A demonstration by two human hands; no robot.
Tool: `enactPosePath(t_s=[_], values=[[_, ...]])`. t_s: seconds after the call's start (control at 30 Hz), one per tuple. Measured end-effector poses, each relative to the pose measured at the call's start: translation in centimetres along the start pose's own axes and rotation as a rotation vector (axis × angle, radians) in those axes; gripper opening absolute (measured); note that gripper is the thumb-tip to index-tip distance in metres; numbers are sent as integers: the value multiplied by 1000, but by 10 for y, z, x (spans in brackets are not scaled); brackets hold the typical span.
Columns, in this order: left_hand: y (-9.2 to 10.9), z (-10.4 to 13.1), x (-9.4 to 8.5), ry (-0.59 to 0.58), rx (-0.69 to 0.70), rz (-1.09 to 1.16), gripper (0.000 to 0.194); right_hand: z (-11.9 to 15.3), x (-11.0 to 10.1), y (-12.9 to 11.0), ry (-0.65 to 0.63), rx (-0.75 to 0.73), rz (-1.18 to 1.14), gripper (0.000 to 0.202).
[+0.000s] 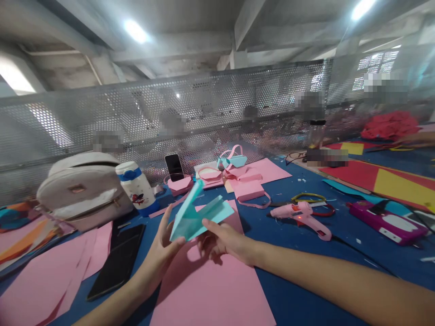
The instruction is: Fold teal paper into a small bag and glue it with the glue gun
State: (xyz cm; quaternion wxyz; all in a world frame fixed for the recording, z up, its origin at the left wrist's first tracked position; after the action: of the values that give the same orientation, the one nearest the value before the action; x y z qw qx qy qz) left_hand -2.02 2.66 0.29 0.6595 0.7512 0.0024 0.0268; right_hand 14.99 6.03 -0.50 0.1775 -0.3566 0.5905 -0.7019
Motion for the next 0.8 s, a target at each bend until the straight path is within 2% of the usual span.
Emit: enactPosePath(t_s=[0.07,0.17,0.2,0.27,0.33,0.37,0.43,0.5,0.7,0.8], values=[[3,-1,-3,11,-49,58,111,2,-2,-7,9,-96,91,59],[8,-3,-7,12,-64,88,110,9,-8,-19,62,-301,286,35],[9,-3,-8,13,-66,85,110,13,-9,-25,86,-437,434,26],[9,-4,-9,11,-75,72,110,23,-7,-35,144,-798,870,13],[8,-3,-7,3,-81,62,111,29,-3,-39,210,-1086,1274,20],[7,-2,-6,-5,-82,59,111,30,-2,-40,237,-1136,1388,26],[6,1,-3,-31,-78,48,111,28,-3,-42,274,-1112,1484,35],[5,3,-1,-56,-79,16,110,24,-6,-44,264,-1018,1477,38],[8,1,-2,-148,-72,-53,116,20,-2,-50,45,-826,1307,25],[9,-1,-2,-194,-71,-67,118,17,-1,-50,13,-657,1143,16]])
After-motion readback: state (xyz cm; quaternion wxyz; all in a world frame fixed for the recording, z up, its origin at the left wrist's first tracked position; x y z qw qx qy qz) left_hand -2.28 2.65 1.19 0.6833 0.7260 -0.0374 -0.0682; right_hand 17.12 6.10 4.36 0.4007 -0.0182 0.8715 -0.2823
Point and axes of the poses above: each hand's wrist, its own z-axis away from the middle knuckle, its own x-axis out of the palm, y = z × x, the point moved 3 cm from there along -z, towards the middle knuckle, and after that the axes turned 5 degrees about -z, right-handed, at the moved point
